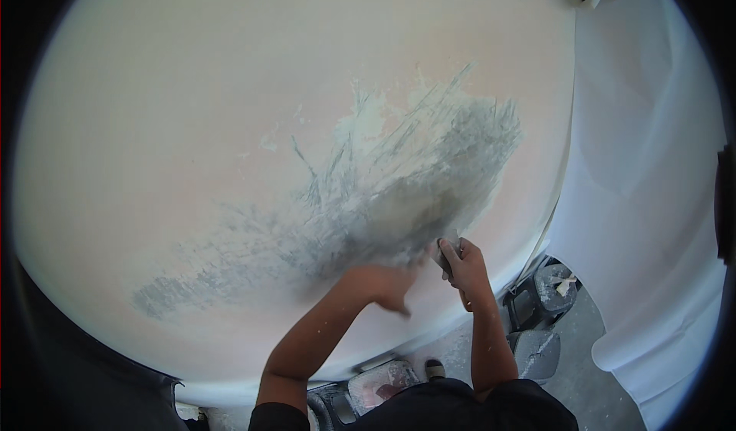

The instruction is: The recorder is using a putty knife to scrape and patch a wall.

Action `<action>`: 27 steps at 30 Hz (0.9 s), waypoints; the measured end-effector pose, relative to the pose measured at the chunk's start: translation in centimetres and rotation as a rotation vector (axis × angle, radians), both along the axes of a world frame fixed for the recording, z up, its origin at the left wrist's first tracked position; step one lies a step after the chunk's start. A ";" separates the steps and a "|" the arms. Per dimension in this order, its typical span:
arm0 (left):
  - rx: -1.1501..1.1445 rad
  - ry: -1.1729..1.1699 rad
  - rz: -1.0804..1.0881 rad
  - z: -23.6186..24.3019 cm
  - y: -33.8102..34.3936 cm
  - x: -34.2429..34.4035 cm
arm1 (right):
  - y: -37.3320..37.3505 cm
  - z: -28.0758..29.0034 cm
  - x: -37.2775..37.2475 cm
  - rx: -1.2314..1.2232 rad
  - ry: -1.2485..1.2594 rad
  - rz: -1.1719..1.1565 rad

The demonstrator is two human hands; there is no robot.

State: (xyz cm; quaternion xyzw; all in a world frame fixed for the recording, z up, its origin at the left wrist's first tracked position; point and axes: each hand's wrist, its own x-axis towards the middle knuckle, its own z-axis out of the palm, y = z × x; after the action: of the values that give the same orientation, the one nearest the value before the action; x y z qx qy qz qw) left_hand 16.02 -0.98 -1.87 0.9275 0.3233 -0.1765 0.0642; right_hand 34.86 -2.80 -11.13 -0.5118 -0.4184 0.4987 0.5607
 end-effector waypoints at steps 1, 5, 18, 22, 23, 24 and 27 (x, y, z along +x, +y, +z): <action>-0.407 0.162 0.116 1.8 -1.0 0.4 | 0.4 0.6 0.7 0.027 -0.039 -0.013; 0.005 -0.783 -0.117 3.9 -2.2 -2.0 | 1.0 2.7 3.2 0.095 -0.017 -0.007; 0.832 -1.092 0.295 -2.8 0.9 0.1 | 7.7 7.4 -2.8 0.647 -0.256 -0.158; 0.868 -0.923 0.402 -3.6 1.3 0.9 | 7.1 7.5 -2.9 0.563 -0.205 -0.101; 0.892 -0.924 0.417 -3.9 1.5 0.9 | 7.2 7.0 -3.0 0.542 -0.159 -0.089; 0.887 -0.925 0.414 -4.2 1.7 1.0 | 7.3 6.7 -3.1 0.517 -0.115 -0.078; 0.978 -0.843 0.398 -4.6 2.1 1.0 | 7.4 5.9 -3.3 0.504 -0.044 -0.105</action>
State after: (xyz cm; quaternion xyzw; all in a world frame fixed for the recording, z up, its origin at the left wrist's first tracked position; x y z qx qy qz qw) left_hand 17.07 1.14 -6.49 0.7621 0.4781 0.3822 -0.2111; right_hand 31.59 4.56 -5.22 -0.3875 -0.5145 0.3377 0.6864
